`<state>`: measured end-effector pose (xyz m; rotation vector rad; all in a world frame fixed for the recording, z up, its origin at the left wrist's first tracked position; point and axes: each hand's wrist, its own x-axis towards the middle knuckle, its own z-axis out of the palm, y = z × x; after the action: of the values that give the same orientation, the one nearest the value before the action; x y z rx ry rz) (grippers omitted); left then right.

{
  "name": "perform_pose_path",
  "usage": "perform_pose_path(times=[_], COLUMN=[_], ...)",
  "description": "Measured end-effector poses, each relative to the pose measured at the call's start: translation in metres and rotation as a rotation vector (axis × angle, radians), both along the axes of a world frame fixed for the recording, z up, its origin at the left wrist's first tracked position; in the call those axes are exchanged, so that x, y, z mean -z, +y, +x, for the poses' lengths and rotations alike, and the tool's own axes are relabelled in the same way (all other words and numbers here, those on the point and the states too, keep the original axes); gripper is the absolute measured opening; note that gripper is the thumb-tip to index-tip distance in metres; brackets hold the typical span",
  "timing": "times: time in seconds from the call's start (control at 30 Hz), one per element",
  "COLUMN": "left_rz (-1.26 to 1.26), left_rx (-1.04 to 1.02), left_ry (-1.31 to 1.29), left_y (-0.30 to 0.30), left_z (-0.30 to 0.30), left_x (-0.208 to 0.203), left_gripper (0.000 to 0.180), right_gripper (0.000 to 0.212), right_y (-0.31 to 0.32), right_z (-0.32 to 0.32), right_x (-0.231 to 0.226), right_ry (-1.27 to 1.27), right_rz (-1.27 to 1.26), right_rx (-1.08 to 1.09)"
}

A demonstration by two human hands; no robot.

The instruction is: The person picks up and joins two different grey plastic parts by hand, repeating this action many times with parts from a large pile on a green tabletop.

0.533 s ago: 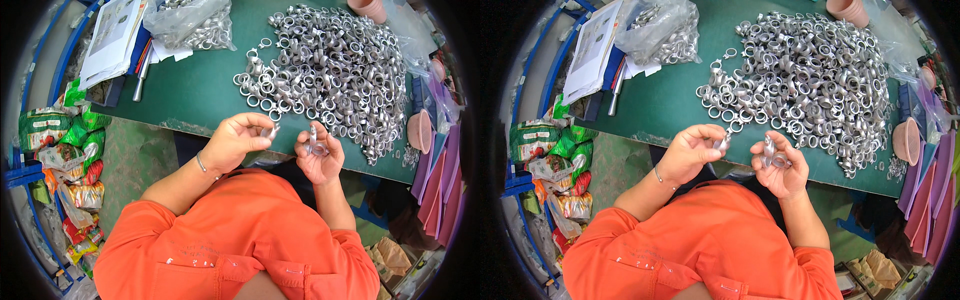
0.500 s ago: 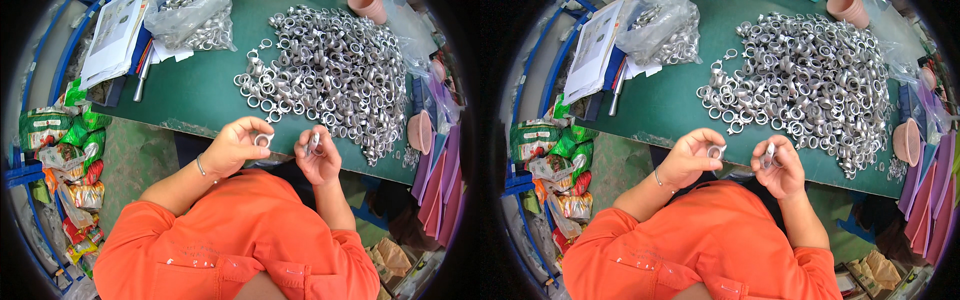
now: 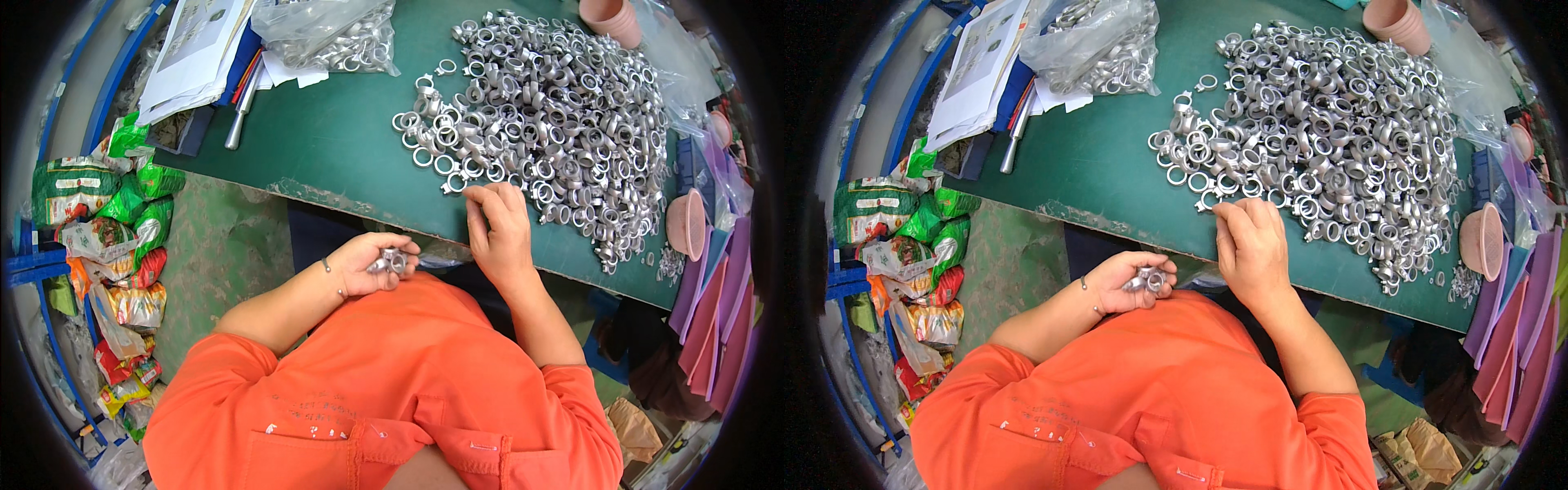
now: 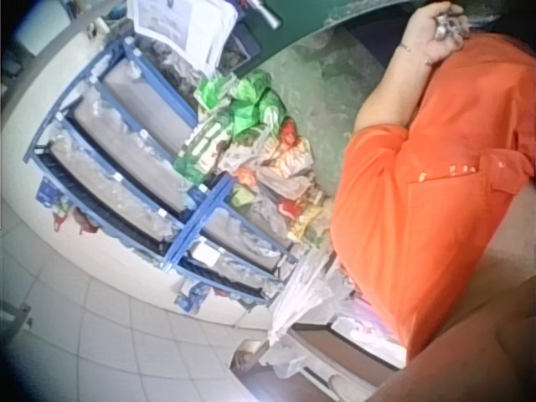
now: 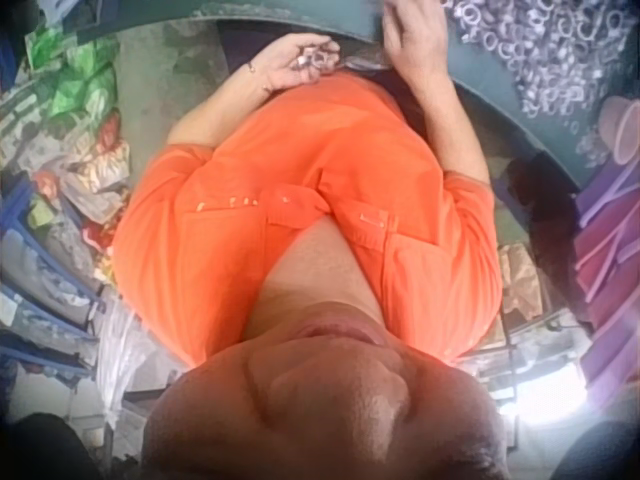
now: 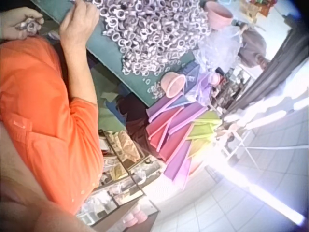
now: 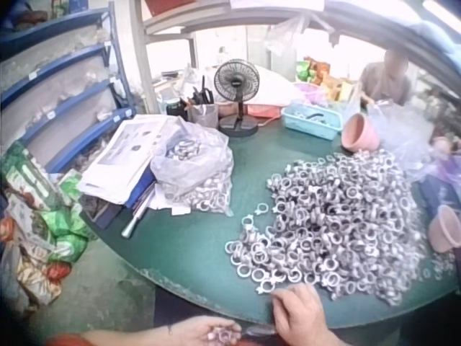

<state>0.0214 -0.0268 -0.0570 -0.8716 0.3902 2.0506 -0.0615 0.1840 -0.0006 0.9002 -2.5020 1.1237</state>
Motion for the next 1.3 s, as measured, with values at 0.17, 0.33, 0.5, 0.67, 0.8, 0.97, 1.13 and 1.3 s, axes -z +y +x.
perform_pose_path(times=[0.17, 0.33, 0.5, 0.67, 0.8, 0.97, 1.13, 1.3], left_rz=[-0.309, -0.673, -0.514, -0.336, -0.339, -0.452, -0.146, -0.188], left_rx=[-0.037, 0.340, 0.639, 0.222, -0.043, -0.254, -0.734, -1.097], left_ry=[-0.006, 0.351, 1.119, 0.800, 0.778, 0.782, 0.984, 0.772], left_y=[0.012, 0.021, 0.013, 0.026, 0.034, 0.017, -0.048, -0.093], left_z=[-0.015, -0.015, -0.014, -0.032, -0.037, -0.065, -0.160, -0.204], left_x=[0.036, 0.023, -0.035, -0.068, -0.063, -0.080, -0.119, -0.151], left_gripper=[0.033, 0.036, 0.023, 0.015, 0.017, 0.016, 0.012, 0.032], right_gripper=[0.018, 0.019, 0.027, 0.039, 0.035, 0.029, 0.050, 0.056], right_y=[-0.001, 0.007, 0.011, 0.006, 0.009, 0.008, -0.013, -0.014], right_z=[-0.004, -0.004, 0.011, 0.020, 0.014, -0.020, -0.043, -0.036], right_x=[0.006, 0.008, 0.014, 0.012, -0.012, -0.007, 0.001, 0.001], right_ry=[0.040, -0.002, -0.216, -0.214, -0.061, 0.129, 0.165, 0.142], right_rz=[0.198, 0.108, -0.294, -0.555, -0.334, 0.023, 0.255, 0.288], right_rx=[0.035, -0.027, -0.070, -0.092, -0.218, 0.091, 0.180, 0.132])
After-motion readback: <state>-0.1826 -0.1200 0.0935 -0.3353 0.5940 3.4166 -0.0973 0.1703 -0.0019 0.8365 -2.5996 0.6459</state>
